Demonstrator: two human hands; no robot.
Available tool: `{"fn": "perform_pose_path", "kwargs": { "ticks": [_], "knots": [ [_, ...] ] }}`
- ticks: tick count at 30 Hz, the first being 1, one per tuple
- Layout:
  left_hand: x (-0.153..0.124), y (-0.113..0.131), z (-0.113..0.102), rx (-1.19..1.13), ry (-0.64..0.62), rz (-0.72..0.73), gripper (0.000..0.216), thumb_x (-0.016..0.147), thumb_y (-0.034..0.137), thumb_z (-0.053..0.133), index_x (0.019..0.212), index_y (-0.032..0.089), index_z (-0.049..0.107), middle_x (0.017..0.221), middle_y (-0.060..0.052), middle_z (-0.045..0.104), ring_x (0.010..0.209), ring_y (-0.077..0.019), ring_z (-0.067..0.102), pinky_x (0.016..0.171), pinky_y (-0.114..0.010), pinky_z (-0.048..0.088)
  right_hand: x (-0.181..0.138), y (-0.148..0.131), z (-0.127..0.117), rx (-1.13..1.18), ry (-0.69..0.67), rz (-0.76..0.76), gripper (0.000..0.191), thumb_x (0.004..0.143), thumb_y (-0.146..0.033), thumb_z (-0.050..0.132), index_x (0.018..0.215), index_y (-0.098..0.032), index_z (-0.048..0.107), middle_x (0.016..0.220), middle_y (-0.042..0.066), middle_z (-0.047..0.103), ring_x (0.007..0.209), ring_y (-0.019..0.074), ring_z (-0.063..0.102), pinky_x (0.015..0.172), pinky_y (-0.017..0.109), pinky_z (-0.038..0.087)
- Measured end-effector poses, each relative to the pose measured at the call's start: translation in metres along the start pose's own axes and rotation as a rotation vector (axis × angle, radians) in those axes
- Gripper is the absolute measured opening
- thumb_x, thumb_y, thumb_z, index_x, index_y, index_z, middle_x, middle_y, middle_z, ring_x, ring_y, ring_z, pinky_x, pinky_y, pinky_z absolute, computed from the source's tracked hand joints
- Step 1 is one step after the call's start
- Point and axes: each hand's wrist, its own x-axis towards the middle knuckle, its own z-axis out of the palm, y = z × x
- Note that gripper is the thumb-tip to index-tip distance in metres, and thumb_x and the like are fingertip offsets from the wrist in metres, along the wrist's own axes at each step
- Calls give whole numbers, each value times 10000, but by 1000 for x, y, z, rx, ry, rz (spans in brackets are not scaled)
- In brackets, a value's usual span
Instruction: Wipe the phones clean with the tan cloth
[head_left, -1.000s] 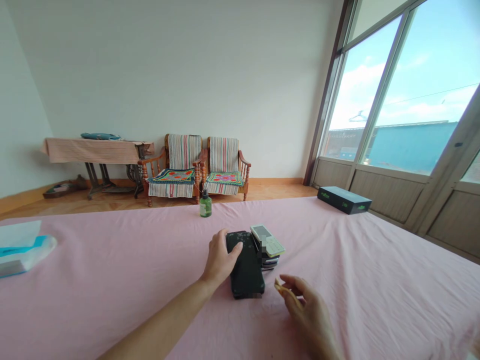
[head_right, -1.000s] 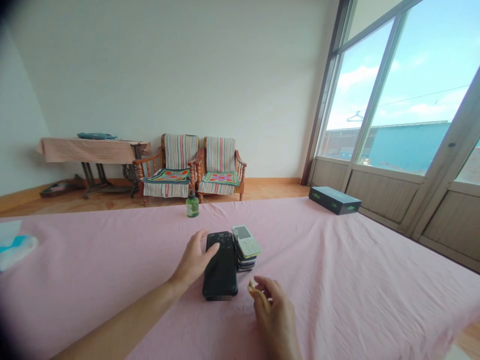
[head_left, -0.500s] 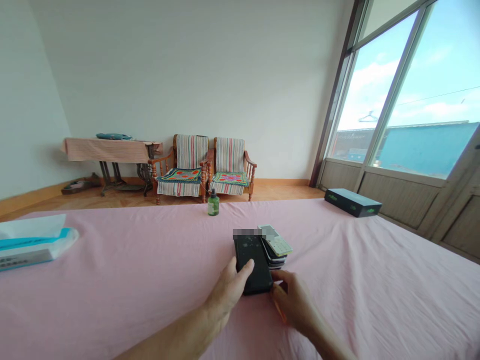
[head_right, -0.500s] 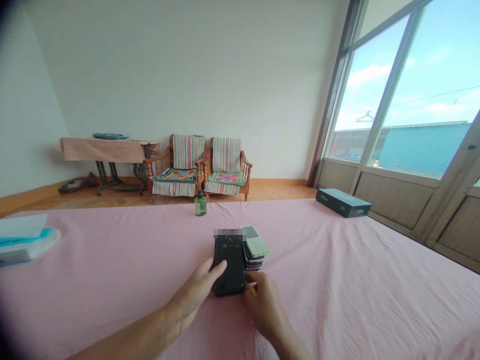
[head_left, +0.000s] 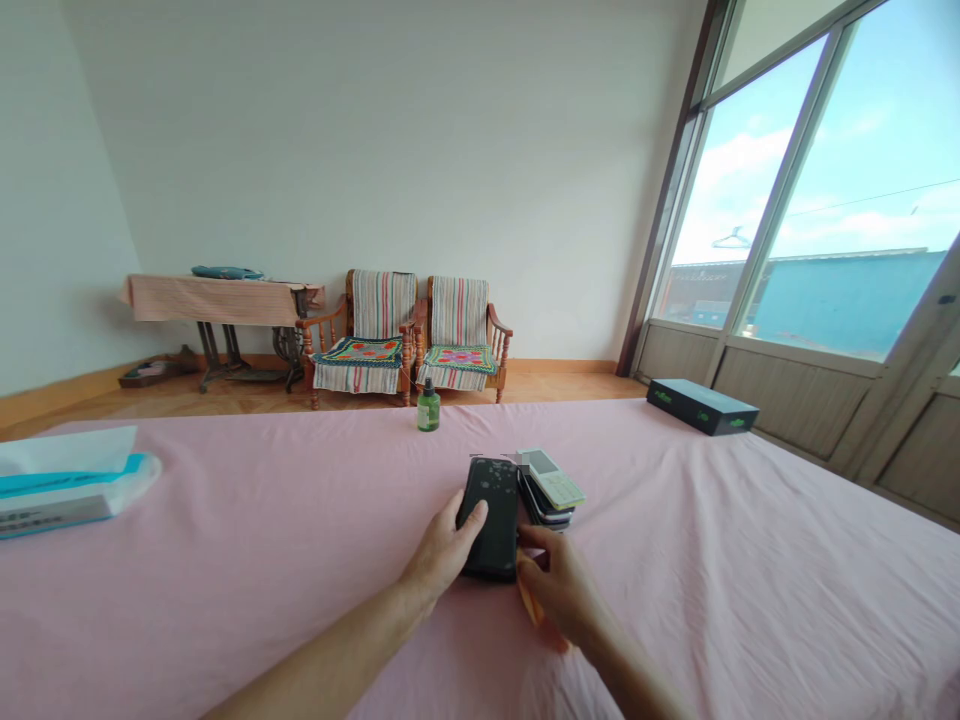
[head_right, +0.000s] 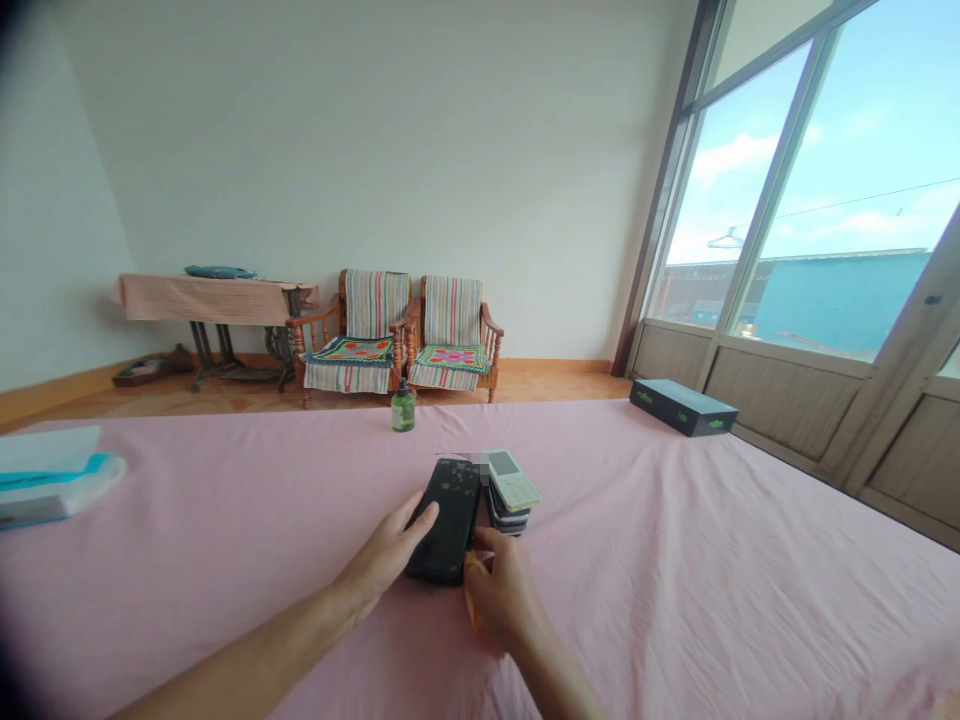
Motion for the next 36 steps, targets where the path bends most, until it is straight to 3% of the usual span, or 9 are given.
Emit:
{"fn": "perform_pose_path", "kwargs": {
  "ticks": [4, 10, 20, 26, 31, 36],
  "knots": [
    [-2, -3, 7, 7, 44, -5, 512, 851, 507, 563, 1228, 161, 566, 1263, -105, 609, 1207, -275, 519, 1035, -379, 369, 2, -6, 8, 20, 0, 1, 374, 675, -188, 495, 949, -114, 738, 800, 70, 732, 735, 224, 663, 604, 262, 497],
    [-5, -2, 6, -4, 117, -37, 413, 868, 437, 536, 1185, 176, 580, 1182, -91, 655, 1138, -273, 572, 968, -383, 432, -1, -11, 16, 48, 11, 42, 330, 690, -235, 530, 904, -121, 753, 730, 64, 734, 656, 218, 668, 595, 276, 515],
    [-8, -7, -20, -13, 182, -43, 436, 830, 446, 568, 1155, 160, 614, 1181, -99, 660, 1137, -283, 575, 966, -373, 433, 3, -24, 43, 78, -15, 76, 346, 716, -277, 558, 933, -85, 747, 721, 78, 731, 598, 200, 660, 543, 249, 505],
    [-6, -10, -38, 20, 278, -54, 456, 799, 458, 610, 1147, 163, 614, 1199, -107, 651, 1158, -294, 560, 984, -386, 411, 15, -28, 56, 74, -56, 51, 333, 709, -235, 542, 934, -111, 755, 776, 82, 743, 703, 228, 690, 591, 256, 517],
    [-6, -11, -43, 61, 316, -43, 453, 837, 447, 562, 1179, 150, 578, 1205, -121, 638, 1137, -284, 571, 973, -396, 416, 23, -28, 61, 74, -98, 21, 361, 692, -168, 506, 956, -147, 752, 826, 64, 749, 785, 235, 700, 632, 256, 517],
    [-9, -13, -45, 104, 330, -14, 442, 861, 448, 533, 1194, 157, 560, 1230, -118, 624, 1162, -274, 558, 977, -381, 422, 21, -28, 57, 109, -175, 2, 403, 716, -162, 476, 1039, -131, 714, 762, 33, 735, 690, 188, 687, 617, 246, 505]
  ]
}}
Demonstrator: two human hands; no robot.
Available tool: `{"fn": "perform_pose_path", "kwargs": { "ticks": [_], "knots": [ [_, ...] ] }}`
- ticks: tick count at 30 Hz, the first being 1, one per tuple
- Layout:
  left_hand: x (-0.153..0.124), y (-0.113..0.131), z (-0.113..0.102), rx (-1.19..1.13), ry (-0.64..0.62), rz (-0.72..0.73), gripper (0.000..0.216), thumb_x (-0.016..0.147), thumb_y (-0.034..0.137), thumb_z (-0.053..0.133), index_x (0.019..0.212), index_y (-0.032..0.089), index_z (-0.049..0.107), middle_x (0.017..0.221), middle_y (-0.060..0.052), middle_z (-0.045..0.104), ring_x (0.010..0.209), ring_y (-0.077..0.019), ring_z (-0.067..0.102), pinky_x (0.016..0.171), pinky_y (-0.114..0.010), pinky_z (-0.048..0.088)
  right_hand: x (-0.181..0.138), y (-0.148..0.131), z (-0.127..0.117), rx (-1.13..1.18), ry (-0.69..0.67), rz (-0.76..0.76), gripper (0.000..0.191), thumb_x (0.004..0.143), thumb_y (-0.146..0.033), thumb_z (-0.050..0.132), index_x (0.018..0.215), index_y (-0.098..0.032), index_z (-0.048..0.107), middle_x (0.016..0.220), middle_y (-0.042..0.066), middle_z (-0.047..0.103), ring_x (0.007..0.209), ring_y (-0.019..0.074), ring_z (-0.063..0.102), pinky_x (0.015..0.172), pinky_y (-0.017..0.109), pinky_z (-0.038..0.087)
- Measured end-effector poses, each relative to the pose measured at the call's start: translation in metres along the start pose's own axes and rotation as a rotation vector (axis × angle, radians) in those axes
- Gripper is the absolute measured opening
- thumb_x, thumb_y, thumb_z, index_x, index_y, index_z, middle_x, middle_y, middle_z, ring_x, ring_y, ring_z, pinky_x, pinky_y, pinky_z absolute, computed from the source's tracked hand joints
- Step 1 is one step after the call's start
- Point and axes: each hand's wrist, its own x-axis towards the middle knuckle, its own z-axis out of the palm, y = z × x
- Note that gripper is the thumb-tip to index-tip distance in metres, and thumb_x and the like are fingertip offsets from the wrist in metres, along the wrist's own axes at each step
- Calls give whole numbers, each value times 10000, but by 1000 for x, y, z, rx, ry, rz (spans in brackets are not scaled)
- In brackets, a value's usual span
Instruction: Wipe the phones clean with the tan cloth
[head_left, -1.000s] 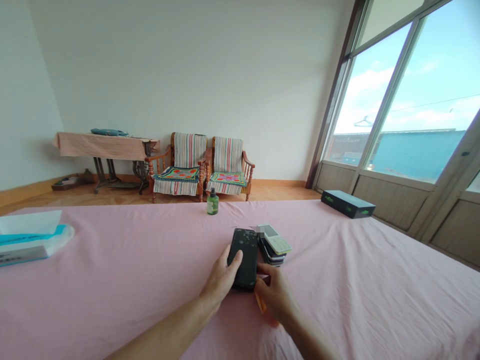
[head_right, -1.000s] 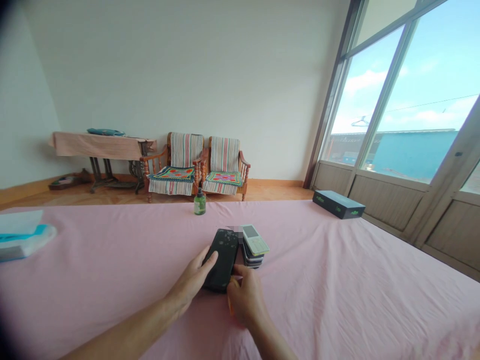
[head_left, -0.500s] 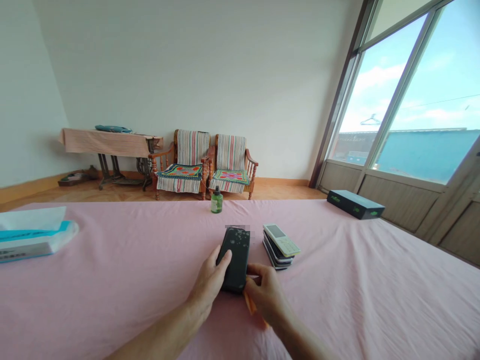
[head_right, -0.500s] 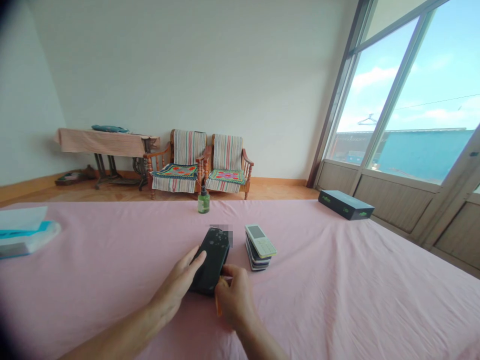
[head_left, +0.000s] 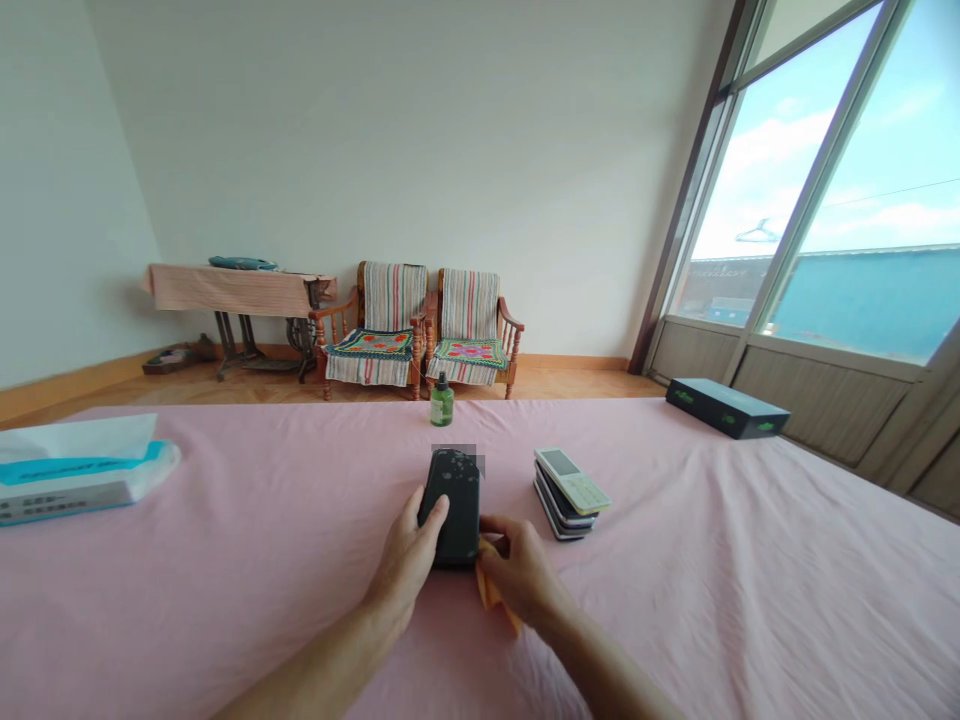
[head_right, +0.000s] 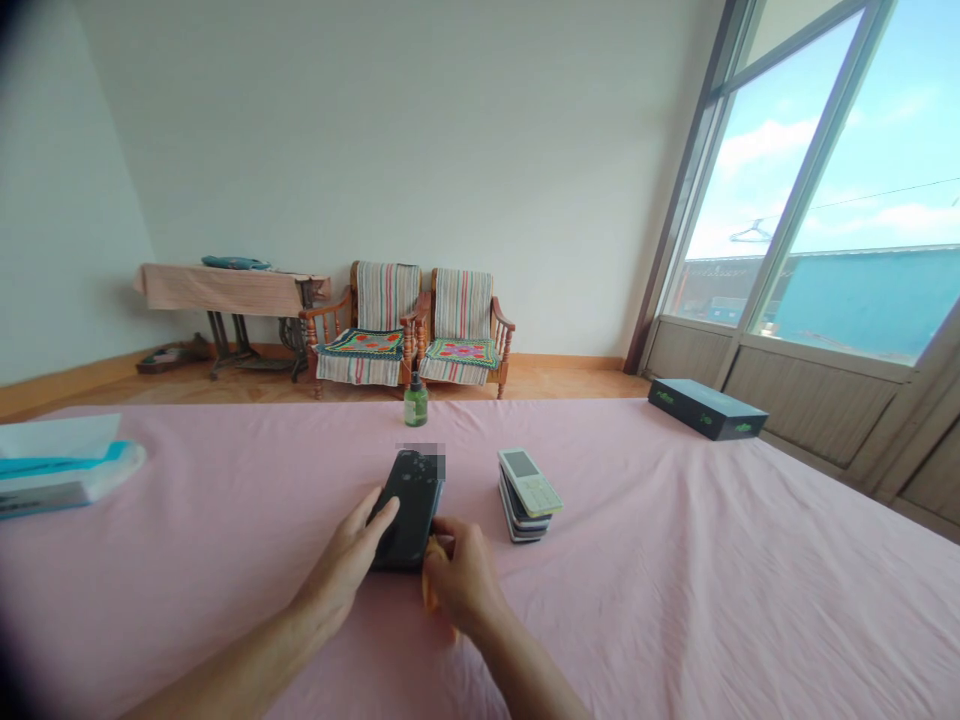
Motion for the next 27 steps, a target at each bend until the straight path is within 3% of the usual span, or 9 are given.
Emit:
{"fn": "perform_pose_path", "kwargs": {
  "ticks": [3, 7, 9, 11, 14, 20, 23, 27],
  "knots": [
    [-1, -2, -2, 42, 51, 24, 471, 860, 448, 533, 1217, 141, 527, 1306, -156, 559, 1232, -296, 494, 1025, -418, 374, -12, 3, -5, -12, 0, -6, 357, 740, -195, 487, 1005, -116, 713, 719, 36, 717, 656, 180, 662, 574, 236, 479],
    [-8, 5, -3, 91, 118, 150, 499, 841, 414, 547, 1256, 146, 474, 1375, -157, 474, 1293, -290, 411, 1090, -435, 288, -34, 18, -19, -74, 110, 23, 311, 732, -250, 546, 954, -98, 703, 823, 87, 701, 703, 190, 635, 612, 264, 473],
    [-14, 15, -1, 120, 131, 273, 460, 841, 382, 549, 1251, 185, 479, 1378, -110, 463, 1314, -262, 372, 1116, -406, 248, -45, 27, -29, -90, 151, 56, 323, 740, -293, 565, 972, -108, 694, 820, 84, 688, 686, 181, 618, 597, 260, 465],
    [-21, 26, 4, 189, 111, 458, 403, 870, 337, 520, 1251, 213, 484, 1347, -88, 480, 1286, -252, 400, 1093, -399, 294, -56, 36, -40, -96, 191, 77, 338, 743, -336, 580, 977, -121, 693, 789, 69, 674, 658, 170, 603, 569, 247, 450],
    [-28, 43, 16, 324, 8, 644, 338, 893, 268, 497, 1227, 215, 507, 1256, -97, 539, 1185, -258, 486, 1005, -398, 392, -72, 44, -54, -112, 251, 101, 357, 733, -407, 594, 935, -132, 699, 690, 40, 636, 588, 157, 573, 510, 235, 414],
    [-15, 55, 54, 450, -297, 633, 262, 835, 202, 567, 1093, 189, 608, 1059, -80, 633, 983, -226, 593, 862, -330, 487, -94, 44, -69, -105, 379, 104, 393, 758, -505, 550, 912, -171, 691, 599, 8, 578, 515, 155, 531, 459, 239, 383],
    [-5, 55, 78, 507, -416, 662, 411, 716, 245, 721, 1114, 204, 625, 1167, -95, 595, 1091, -268, 540, 964, -380, 431, -96, 42, -69, -129, 415, 40, 378, 777, -506, 523, 878, -182, 690, 663, 33, 609, 554, 169, 562, 495, 251, 417],
    [4, 57, 109, 592, -458, 691, 650, 659, 361, 782, 1253, 243, 547, 1391, -126, 429, 1261, -371, 351, 1036, -535, 298, -95, 41, -67, -175, 423, -11, 364, 782, -495, 500, 832, -195, 699, 759, 68, 657, 640, 194, 613, 573, 262, 468]
  ]
}}
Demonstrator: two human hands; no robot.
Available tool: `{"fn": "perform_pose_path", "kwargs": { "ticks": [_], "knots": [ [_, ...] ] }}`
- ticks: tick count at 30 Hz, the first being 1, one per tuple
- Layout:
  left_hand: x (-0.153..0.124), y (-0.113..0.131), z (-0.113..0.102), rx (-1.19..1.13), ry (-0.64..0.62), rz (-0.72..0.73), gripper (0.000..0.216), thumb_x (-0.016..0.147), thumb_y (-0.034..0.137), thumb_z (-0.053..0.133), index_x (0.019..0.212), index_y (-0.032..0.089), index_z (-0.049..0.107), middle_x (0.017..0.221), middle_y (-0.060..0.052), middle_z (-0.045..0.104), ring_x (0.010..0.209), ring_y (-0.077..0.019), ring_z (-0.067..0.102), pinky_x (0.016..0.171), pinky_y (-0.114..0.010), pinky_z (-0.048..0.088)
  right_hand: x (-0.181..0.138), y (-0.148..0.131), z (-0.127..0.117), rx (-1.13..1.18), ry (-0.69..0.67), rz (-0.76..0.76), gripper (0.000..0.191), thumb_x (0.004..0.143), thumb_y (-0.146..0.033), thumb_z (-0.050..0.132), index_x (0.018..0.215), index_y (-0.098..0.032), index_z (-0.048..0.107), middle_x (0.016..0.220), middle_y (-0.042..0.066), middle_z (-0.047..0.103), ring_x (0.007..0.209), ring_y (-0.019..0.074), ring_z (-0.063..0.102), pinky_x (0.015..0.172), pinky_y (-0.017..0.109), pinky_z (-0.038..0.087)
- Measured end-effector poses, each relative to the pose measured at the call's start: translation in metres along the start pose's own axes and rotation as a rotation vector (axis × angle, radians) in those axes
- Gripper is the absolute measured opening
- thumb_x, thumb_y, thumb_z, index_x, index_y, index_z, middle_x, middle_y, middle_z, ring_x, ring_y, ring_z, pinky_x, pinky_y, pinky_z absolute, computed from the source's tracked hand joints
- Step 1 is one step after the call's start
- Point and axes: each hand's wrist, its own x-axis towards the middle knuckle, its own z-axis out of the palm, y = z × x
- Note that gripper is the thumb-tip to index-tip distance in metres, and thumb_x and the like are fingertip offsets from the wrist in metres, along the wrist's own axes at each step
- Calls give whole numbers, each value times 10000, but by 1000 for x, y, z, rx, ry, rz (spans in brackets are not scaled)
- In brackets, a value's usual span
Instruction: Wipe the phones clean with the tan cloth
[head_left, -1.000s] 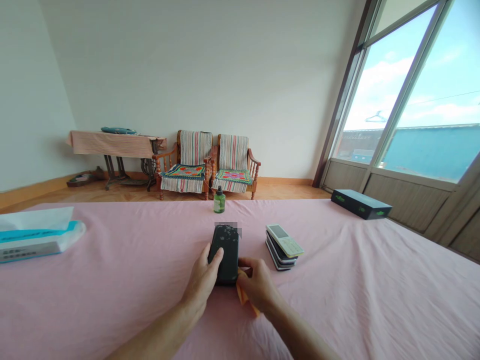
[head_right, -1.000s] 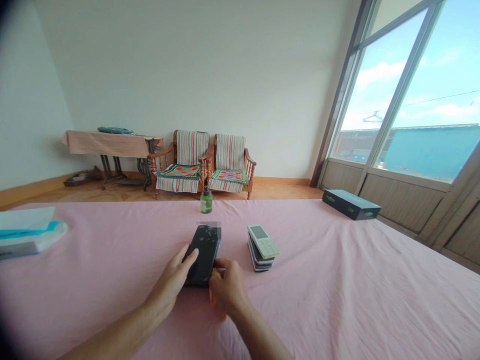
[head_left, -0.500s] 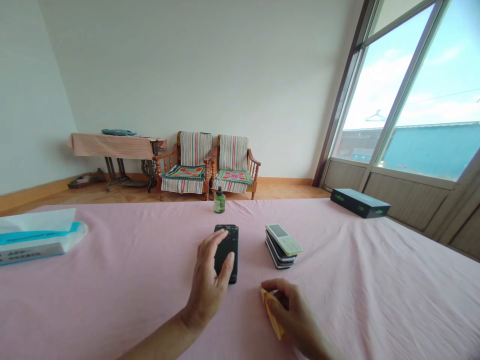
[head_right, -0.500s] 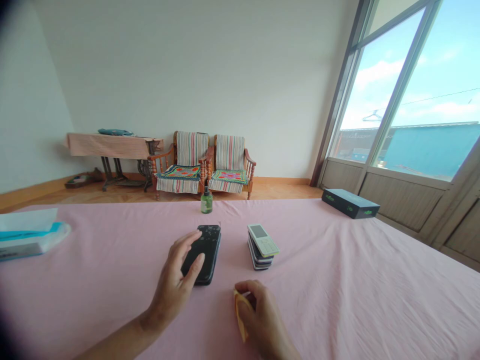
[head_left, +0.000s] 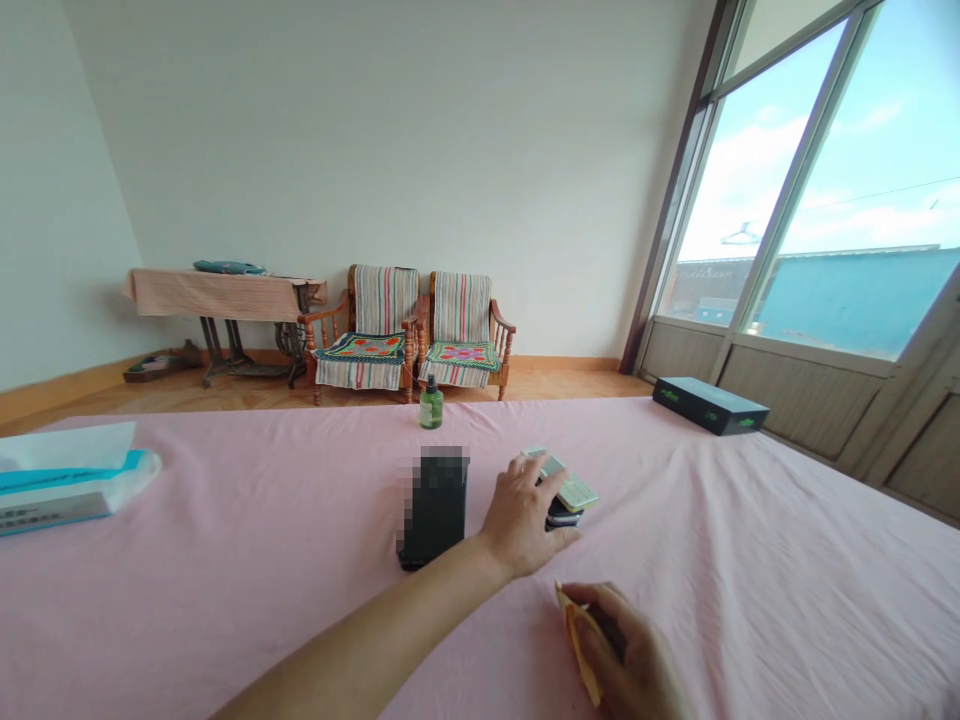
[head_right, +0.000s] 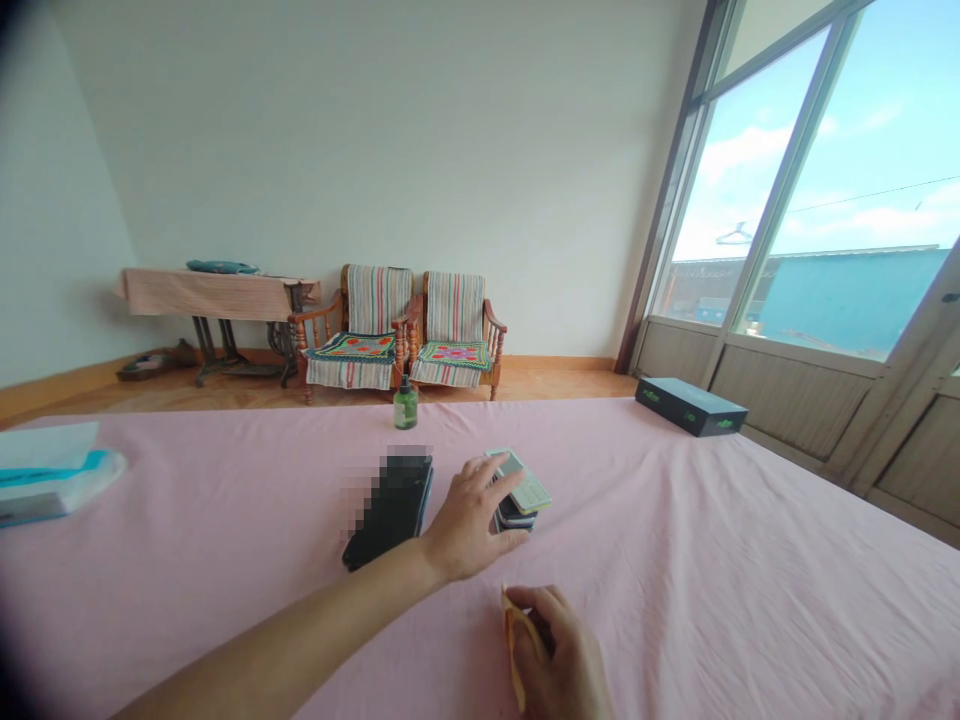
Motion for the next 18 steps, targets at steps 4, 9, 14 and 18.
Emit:
{"fn": "perform_pose_path", "kwargs": {
  "ticks": [4, 9, 14, 18],
  "knots": [
    [18, 9, 17, 43, -67, 36, 660, 647, 451, 782, 1244, 286, 554, 1485, -115, 314, 1310, -433, 254, 1018, -650, 212, 4, 0, -4, -37, -21, -6, 345, 791, -475, 498, 816, -193, 695, 756, 76, 669, 654, 202, 627, 610, 271, 493],
    [19, 9, 34, 44, -47, -15, 400, 764, 346, 709, 1131, 223, 609, 1433, -148, 369, 1333, -432, 232, 1026, -655, 222, 2, 3, -3, -11, -46, -45, 323, 792, -451, 517, 830, -190, 704, 781, 81, 677, 690, 202, 640, 625, 266, 495],
    [11, 0, 36, -7, 14, -42, 274, 829, 183, 626, 1099, 213, 587, 1373, -105, 420, 1361, -337, 245, 1107, -531, 224, 6, 5, -9, 97, -20, 112, 409, 780, -508, 524, 921, -173, 711, 660, 51, 667, 529, 176, 593, 476, 258, 461],
    [6, -2, 32, -54, 45, -54, 249, 836, 199, 627, 1083, 209, 599, 1361, -114, 444, 1363, -336, 262, 1102, -525, 253, 54, -2, -38, 18, 65, 133, 413, 727, -469, 610, 964, -143, 704, 722, 67, 699, 564, 178, 608, 468, 249, 436]
  ]
}}
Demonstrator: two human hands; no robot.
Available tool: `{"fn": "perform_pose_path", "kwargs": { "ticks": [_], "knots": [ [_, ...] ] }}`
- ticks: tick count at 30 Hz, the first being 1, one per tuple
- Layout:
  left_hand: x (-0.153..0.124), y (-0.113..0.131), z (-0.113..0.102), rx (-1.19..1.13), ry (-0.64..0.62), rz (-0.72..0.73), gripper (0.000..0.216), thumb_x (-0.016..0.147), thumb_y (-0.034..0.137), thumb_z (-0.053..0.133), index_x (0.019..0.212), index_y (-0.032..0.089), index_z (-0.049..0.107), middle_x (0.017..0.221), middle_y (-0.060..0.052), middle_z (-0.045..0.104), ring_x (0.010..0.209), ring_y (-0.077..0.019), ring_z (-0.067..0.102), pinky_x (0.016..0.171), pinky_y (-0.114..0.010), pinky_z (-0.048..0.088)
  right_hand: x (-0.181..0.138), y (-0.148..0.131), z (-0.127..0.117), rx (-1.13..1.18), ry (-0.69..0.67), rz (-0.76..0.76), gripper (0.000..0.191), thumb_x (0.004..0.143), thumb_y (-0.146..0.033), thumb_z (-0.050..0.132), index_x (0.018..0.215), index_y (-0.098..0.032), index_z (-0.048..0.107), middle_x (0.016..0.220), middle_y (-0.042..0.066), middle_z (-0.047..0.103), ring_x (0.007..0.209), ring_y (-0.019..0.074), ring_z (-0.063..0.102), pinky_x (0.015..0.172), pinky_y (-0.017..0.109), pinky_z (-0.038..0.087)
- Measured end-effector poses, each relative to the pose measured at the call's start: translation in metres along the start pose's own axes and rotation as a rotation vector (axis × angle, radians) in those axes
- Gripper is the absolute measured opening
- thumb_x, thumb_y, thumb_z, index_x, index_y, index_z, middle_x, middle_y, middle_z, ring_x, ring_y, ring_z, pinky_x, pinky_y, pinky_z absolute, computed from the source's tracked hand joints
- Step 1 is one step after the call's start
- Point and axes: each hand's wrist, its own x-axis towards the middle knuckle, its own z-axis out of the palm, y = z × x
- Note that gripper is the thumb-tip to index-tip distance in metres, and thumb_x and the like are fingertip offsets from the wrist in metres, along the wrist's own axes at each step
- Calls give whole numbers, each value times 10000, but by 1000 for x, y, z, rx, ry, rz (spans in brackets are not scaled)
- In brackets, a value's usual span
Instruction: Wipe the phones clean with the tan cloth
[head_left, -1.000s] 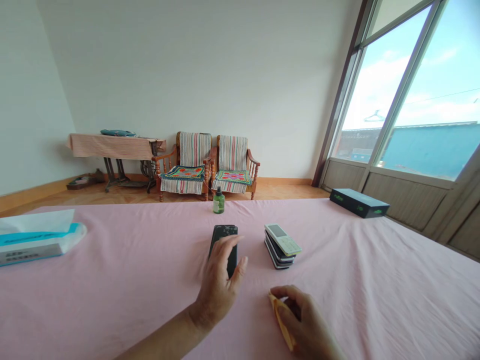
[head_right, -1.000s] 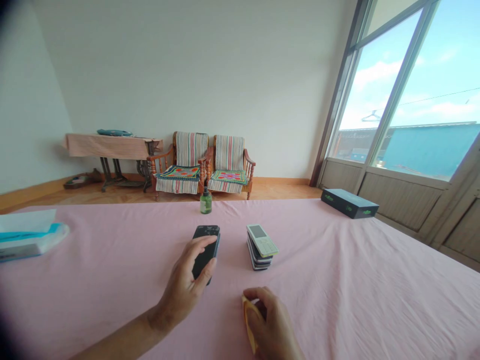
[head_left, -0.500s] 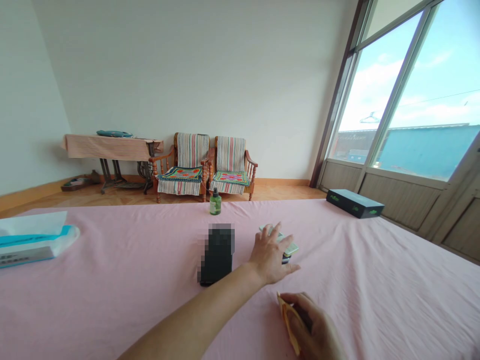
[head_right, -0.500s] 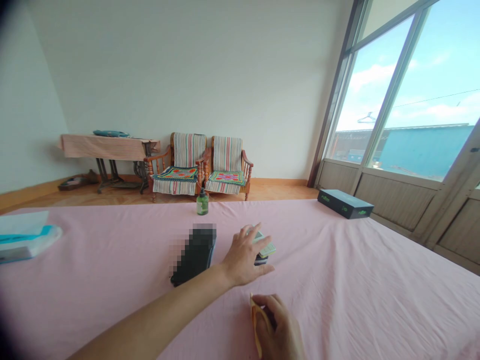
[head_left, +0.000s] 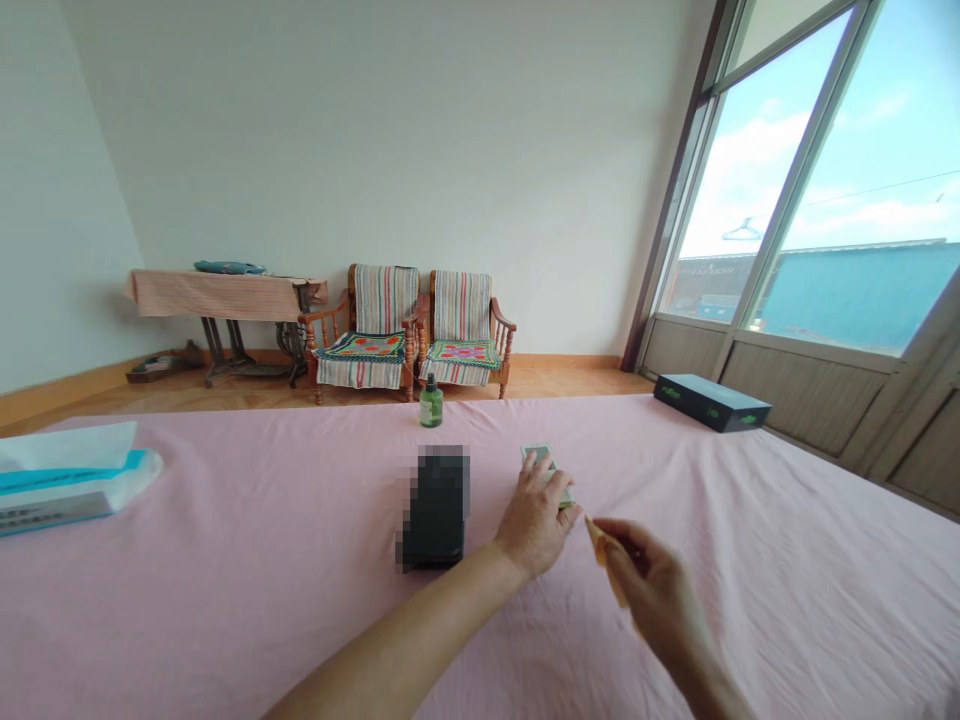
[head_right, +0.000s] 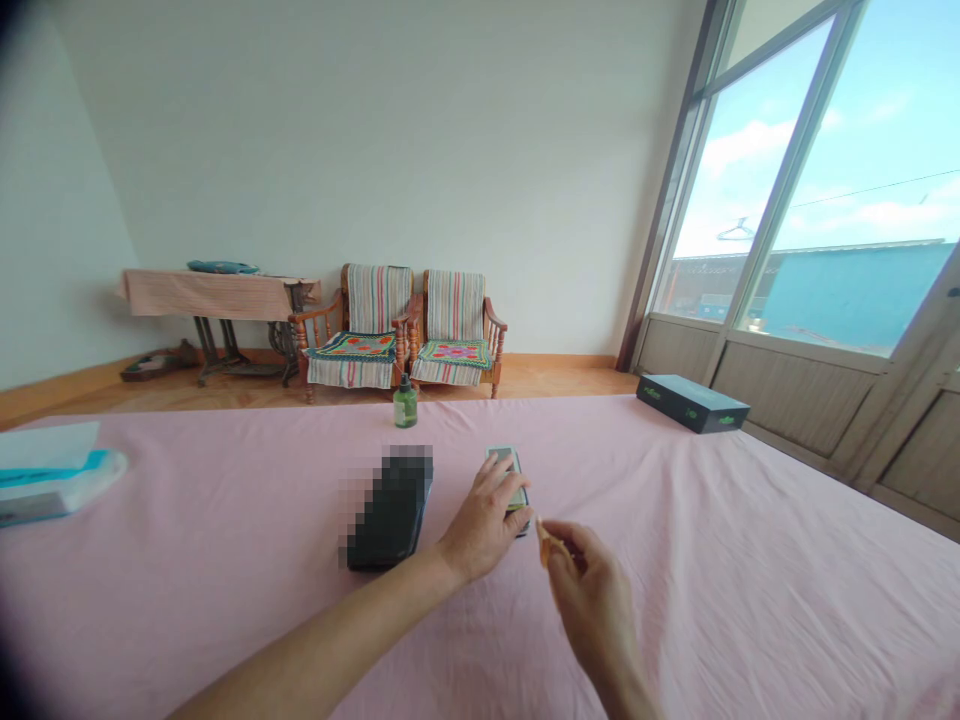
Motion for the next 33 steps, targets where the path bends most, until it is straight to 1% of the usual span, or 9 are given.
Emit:
{"fn": "perform_pose_path", "kwargs": {
  "ticks": [3, 7, 11, 13, 16, 18, 20, 25, 33],
  "knots": [
    [-1, 1, -1, -28, 23, -16, 327, 805, 174, 658, 1125, 202, 595, 1380, -133, 441, 1357, -336, 286, 1093, -520, 281, 48, -7, -8, -29, -21, 30, 309, 736, -353, 614, 940, -136, 694, 746, 58, 701, 596, 169, 616, 487, 238, 428],
    [-2, 1, -1, -39, 34, -16, 426, 765, 96, 671, 1172, 198, 596, 1376, -129, 466, 1341, -306, 337, 1105, -469, 297, 87, -3, 8, -24, -181, 110, 183, 766, -235, 615, 839, -83, 685, 689, 43, 673, 594, 160, 620, 545, 251, 463],
    [-3, -2, -4, -26, 20, -14, 453, 779, 82, 645, 1211, 205, 591, 1373, -112, 488, 1330, -273, 367, 1114, -423, 306, 94, 5, 29, 0, -385, 182, 280, 886, -289, 587, 1116, -130, 598, 1103, 78, 625, 887, 194, 630, 738, 354, 533],
    [-5, -2, -7, -13, 12, -23, 463, 783, 79, 638, 1224, 210, 589, 1379, -109, 487, 1333, -271, 366, 1116, -422, 304, 93, 5, 35, 19, -450, 188, 312, 897, -317, 582, 1173, -172, 561, 1201, 69, 575, 955, 196, 610, 766, 374, 535],
    [-11, -1, -15, 13, 2, -39, 450, 786, 91, 644, 1217, 214, 600, 1386, -115, 486, 1335, -274, 367, 1118, -425, 300, 87, 1, 40, 57, -509, 166, 185, 824, -230, 625, 949, -98, 661, 888, 38, 674, 715, 151, 623, 634, 285, 505],
    [-18, 1, -21, 33, -2, -46, 439, 790, 99, 647, 1211, 219, 606, 1387, -118, 486, 1335, -274, 368, 1117, -425, 301, 81, -3, 44, 93, -539, 138, 112, 715, -156, 619, 763, -80, 687, 637, -7, 646, 557, 120, 571, 558, 245, 447],
    [-27, 4, -28, 55, -4, -56, 442, 793, 98, 645, 1214, 227, 604, 1386, -115, 490, 1336, -276, 368, 1113, -435, 306, 75, -9, 49, 123, -567, 110, 119, 627, -144, 589, 668, -92, 687, 530, -33, 608, 496, 107, 529, 522, 231, 403],
    [-49, 16, -45, 113, 6, -84, 457, 797, 90, 650, 1229, 230, 594, 1388, -118, 490, 1331, -287, 375, 1104, -453, 318, 61, -18, 57, 139, -628, 58, 93, 530, -160, 578, 547, -125, 662, 481, -48, 577, 483, 99, 475, 482, 211, 346],
    [-64, 21, -58, 225, -12, -45, 490, 779, 100, 712, 1240, 212, 590, 1342, -142, 539, 1289, -307, 438, 1065, -443, 394, 53, -12, 61, 164, -635, 42, 133, 563, -274, 645, 565, -141, 641, 514, -30, 586, 495, 111, 482, 487, 225, 374]
  ]
}}
